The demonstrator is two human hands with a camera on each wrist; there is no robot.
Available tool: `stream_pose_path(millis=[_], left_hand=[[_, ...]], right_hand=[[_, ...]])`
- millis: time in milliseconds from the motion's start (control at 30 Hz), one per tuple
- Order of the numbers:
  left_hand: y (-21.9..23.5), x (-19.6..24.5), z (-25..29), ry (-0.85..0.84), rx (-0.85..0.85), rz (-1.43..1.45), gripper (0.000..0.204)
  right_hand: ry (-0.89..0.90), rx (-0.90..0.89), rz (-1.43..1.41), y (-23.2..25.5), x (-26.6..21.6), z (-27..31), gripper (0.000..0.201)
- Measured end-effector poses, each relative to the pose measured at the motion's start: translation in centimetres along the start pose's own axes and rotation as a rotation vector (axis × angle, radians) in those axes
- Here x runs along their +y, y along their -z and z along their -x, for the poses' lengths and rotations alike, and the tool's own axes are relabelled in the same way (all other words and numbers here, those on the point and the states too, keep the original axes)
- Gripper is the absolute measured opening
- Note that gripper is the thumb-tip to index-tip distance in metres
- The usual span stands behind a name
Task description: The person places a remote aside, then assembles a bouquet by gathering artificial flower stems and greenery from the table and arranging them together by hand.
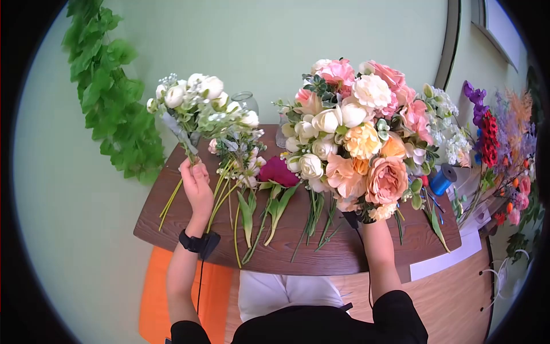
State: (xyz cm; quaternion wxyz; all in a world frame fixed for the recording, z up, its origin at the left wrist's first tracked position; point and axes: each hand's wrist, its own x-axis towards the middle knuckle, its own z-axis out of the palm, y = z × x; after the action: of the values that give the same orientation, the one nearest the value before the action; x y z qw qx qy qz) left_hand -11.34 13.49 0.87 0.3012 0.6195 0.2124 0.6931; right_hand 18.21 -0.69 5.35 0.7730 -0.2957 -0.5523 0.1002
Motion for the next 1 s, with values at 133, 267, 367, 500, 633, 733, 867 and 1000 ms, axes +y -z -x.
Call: stream_pose_path(millis=[133,267,367,500,633,733,867,1000], left_hand=[[0.1,0.5,0.2,0.036,0.012,0.006,0.016],[-0.3,1.4,0.4,0.075,-0.003,0.059,0.014],[-1.2,1.8,0.8,0.146,-0.039,0.114,0.013],[-3.4,1.7,2.7,0.272,-0.225,0.012,0.013],[-5.5,-0.2,5.4,0.34,-0.396,-0.017,0.015],[-6.3,-2.6,6.8,0.42,-0.493,-0.09,0.015],[-6.2,-7.0,8.2,0.696,-0.537,-0.087,0.012],[-5.5,-7.8,8.1,0.784,-0.611,-0.177,0.016]], right_hand=[[0.025,-0.016,0.03,-0.7,-0.1,-0.6,0.026],[0.044,-0.041,0.054,-0.5,-0.4,-0.6,0.026],[0.057,-0.065,0.071,-0.6,-0.6,-0.2,0.026],[0.073,-0.1,0.092,-0.2,-0.9,-0.1,0.026],[0.087,-0.138,0.113,0.1,-1.2,0.2,0.027],[0.095,-0.173,0.13,0.9,-1.6,0.2,0.027],[0.108,-0.225,0.137,0.7,-1.5,-0.2,0.027],[0.122,-0.274,0.141,0.0,-1.4,0.2,0.027]])
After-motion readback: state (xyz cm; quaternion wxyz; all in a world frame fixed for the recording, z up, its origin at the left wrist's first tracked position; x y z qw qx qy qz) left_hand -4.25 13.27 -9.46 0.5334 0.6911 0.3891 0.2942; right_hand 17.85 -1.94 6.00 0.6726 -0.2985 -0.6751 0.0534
